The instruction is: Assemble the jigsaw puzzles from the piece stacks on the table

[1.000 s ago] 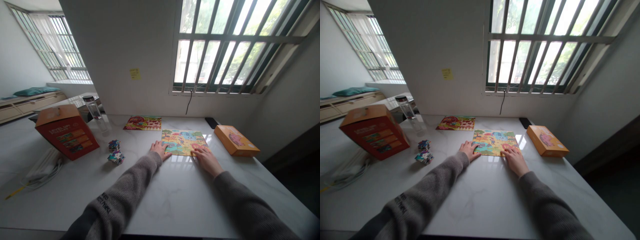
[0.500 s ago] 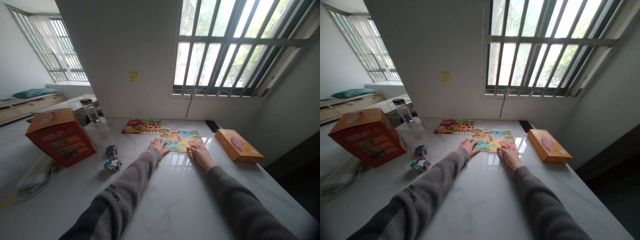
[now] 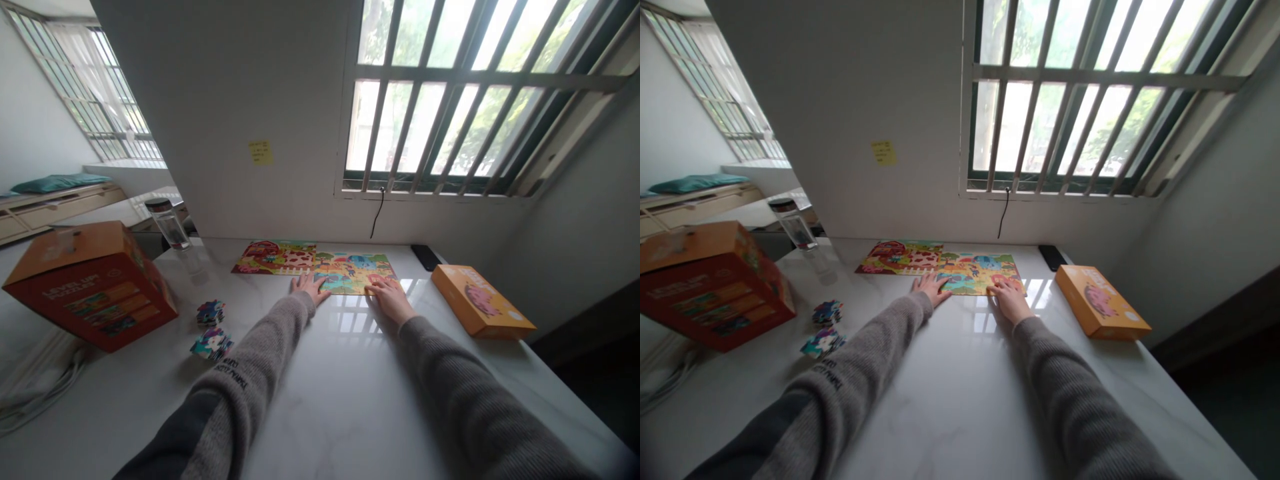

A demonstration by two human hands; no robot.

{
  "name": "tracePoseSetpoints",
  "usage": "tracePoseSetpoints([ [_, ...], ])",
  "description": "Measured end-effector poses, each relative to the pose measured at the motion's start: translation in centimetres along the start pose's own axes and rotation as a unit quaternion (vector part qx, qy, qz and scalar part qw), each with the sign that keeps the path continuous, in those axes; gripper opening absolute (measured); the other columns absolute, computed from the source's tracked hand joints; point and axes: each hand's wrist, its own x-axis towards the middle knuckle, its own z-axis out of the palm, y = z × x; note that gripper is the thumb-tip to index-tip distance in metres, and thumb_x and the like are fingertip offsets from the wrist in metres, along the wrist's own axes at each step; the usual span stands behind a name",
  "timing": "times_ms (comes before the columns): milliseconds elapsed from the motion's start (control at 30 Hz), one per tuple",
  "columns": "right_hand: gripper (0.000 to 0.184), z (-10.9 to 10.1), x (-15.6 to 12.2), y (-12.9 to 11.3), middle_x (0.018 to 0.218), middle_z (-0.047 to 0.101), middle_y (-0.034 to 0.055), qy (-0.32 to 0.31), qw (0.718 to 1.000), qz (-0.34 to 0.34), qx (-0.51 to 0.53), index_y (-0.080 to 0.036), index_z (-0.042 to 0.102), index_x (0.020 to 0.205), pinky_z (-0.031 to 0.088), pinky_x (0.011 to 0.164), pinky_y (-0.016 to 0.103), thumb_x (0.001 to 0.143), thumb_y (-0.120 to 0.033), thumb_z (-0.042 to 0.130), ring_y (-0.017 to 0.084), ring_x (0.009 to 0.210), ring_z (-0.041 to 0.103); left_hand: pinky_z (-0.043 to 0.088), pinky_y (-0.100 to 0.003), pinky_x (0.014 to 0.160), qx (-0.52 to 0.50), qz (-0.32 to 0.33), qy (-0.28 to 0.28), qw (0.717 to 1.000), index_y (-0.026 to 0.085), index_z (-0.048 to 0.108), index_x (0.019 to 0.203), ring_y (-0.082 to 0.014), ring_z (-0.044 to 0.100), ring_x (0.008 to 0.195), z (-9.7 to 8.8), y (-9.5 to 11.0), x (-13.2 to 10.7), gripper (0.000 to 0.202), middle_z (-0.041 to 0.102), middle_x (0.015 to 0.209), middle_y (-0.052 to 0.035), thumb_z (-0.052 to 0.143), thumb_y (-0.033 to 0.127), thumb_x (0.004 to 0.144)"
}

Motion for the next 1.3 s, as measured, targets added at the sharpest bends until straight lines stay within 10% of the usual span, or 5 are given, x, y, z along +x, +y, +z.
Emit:
tracePoseSetpoints([
  [600, 0.045, 1.4, 6.1, 1.9, 0.134, 0.061, 0.0092, -0.011, 1.000, 0.004, 0.007, -0.029, 0.063, 0.133, 0.037, 0.096, 0.039, 0.100, -0.018, 0.034, 0.027, 0.121, 0.051, 0.025, -0.070, 0.109, 0.013, -0.055, 0.074, 0.996, 0.034, 0.055, 0.134, -0.0362, 0.037, 0.135, 0.4, 0.2, 4.6, 0.044, 0.045, 0.147, -0.0126, 0.044, 0.054, 0.096],
  [1300, 0.043, 1.2, 6.7, 1.5, 0.135, 0.059, 0.0103, -0.004, 1.000, 0.006, 0.004, -0.025, 0.058, 0.136, 0.031, 0.100, 0.039, 0.103, -0.018, 0.032, 0.027, 0.123, 0.046, 0.030, -0.070, 0.104, 0.047, -0.067, 0.092, 0.992, 0.031, 0.058, 0.132, -0.0378, 0.040, 0.131, 0.7, 1.4, 4.8, 0.041, 0.048, 0.141, -0.0163, 0.035, 0.042, 0.100],
])
